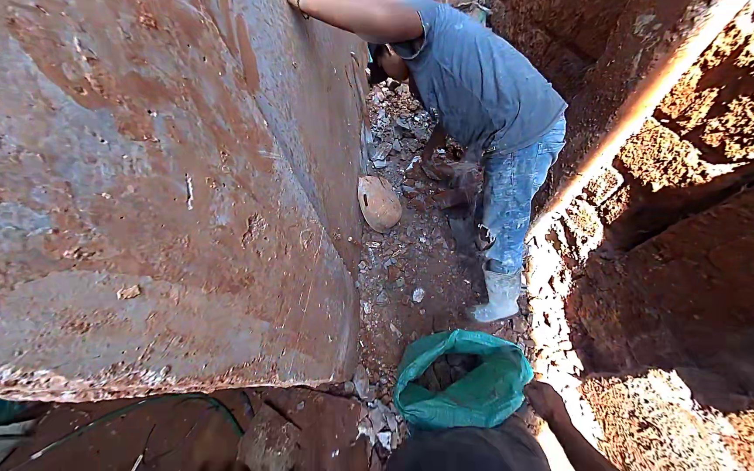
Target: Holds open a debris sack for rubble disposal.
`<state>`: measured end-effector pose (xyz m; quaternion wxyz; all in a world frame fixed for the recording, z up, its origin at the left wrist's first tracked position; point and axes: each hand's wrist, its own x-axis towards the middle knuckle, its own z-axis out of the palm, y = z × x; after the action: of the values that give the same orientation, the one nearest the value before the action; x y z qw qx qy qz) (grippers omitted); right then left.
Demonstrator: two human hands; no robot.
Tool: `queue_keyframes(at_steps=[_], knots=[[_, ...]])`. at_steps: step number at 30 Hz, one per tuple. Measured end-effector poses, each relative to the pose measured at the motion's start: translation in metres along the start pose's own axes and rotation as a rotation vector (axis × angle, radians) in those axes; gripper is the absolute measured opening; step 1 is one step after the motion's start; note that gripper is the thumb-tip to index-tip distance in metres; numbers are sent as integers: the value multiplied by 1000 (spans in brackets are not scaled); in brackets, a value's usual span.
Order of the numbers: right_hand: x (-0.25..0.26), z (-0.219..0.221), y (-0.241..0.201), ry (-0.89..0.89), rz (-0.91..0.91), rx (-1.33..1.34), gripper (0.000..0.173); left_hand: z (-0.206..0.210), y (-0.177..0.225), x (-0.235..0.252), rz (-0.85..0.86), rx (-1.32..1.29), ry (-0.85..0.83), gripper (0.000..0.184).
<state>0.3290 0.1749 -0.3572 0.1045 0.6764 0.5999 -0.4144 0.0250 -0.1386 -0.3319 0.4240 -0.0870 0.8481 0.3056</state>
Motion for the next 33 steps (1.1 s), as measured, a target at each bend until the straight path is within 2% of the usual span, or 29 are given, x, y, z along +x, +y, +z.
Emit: queue_keyframes(at_steps=[2,5,9,12,14,17,21,22,23,25,26,29,31,33], knots=[[-1,-3,-8,15,16,-31,37,11,33,10,173,1,76,41],[-12,-12,-18,60,60,-49,37,32,53,48,372,53,3,47],[-13,-26,-29,115,153,-28,39,58,107,35,518,326,-84,72],[1,-23,-29,131,226,17,50,83,133,29,625,533,-143,88],[16,-16,-24,114,290,21,64,104,139,37,678,684,-167,96],[40,3,-15,87,369,44,84,128,137,51,713,906,-189,97],[69,28,-12,61,394,97,95,146,153,66,636,1058,-227,86],[75,33,-11,53,405,101,92,149,161,67,582,1052,-224,81],[78,36,-9,45,414,96,82,151,170,68,529,1023,-209,77],[81,37,-8,42,389,71,48,151,188,70,472,907,-134,71],[81,34,-11,60,348,71,39,150,196,72,464,827,-86,70],[85,9,-28,165,192,160,32,149,217,83,439,582,63,67],[90,-2,-23,194,185,188,31,147,222,89,397,502,118,69],[97,-10,-17,154,202,153,30,143,225,90,355,427,122,79]])
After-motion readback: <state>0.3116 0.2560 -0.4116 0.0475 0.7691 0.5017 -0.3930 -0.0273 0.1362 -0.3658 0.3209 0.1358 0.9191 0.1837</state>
